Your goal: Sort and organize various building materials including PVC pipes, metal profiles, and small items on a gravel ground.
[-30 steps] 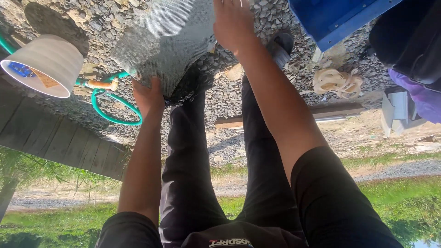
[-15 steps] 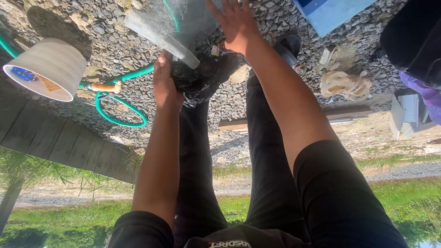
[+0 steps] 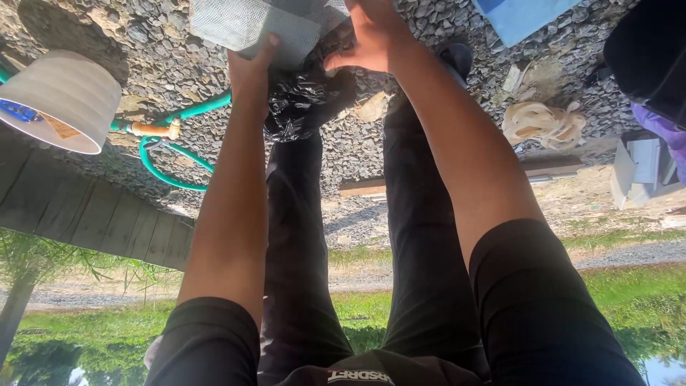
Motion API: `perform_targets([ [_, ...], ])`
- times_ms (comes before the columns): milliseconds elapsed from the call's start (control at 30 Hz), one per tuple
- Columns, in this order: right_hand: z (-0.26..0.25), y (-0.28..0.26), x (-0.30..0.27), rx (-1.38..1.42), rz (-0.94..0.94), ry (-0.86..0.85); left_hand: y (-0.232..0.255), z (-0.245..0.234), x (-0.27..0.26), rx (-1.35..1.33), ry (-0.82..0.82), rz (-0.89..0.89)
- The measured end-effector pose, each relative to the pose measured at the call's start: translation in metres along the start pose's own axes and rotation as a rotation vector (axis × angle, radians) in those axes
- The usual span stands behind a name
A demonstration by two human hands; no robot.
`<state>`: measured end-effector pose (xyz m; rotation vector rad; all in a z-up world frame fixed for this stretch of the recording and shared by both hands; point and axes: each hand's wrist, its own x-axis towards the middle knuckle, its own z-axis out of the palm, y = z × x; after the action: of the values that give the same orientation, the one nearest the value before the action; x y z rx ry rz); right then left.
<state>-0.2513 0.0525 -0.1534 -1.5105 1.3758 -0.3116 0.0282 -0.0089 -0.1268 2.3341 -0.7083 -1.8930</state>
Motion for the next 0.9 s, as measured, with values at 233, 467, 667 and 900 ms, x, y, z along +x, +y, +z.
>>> perform_targets([
  [233,0.016,-0.092,0.001,0.024,0.103,0.381,-0.014,0.034,0.004,0.144,0.301,0.103],
  [467,0.06,-0.198,0.04,-0.012,0.379,0.367,-0.001,0.051,-0.045,0.231,0.231,0.137],
  [667,0.081,-0.183,0.022,-0.115,0.482,0.516,0.002,0.066,-0.067,0.268,0.034,0.276],
  [900,0.057,-0.138,0.016,-0.054,0.448,0.661,-0.024,0.076,-0.097,0.293,-0.191,0.417],
])
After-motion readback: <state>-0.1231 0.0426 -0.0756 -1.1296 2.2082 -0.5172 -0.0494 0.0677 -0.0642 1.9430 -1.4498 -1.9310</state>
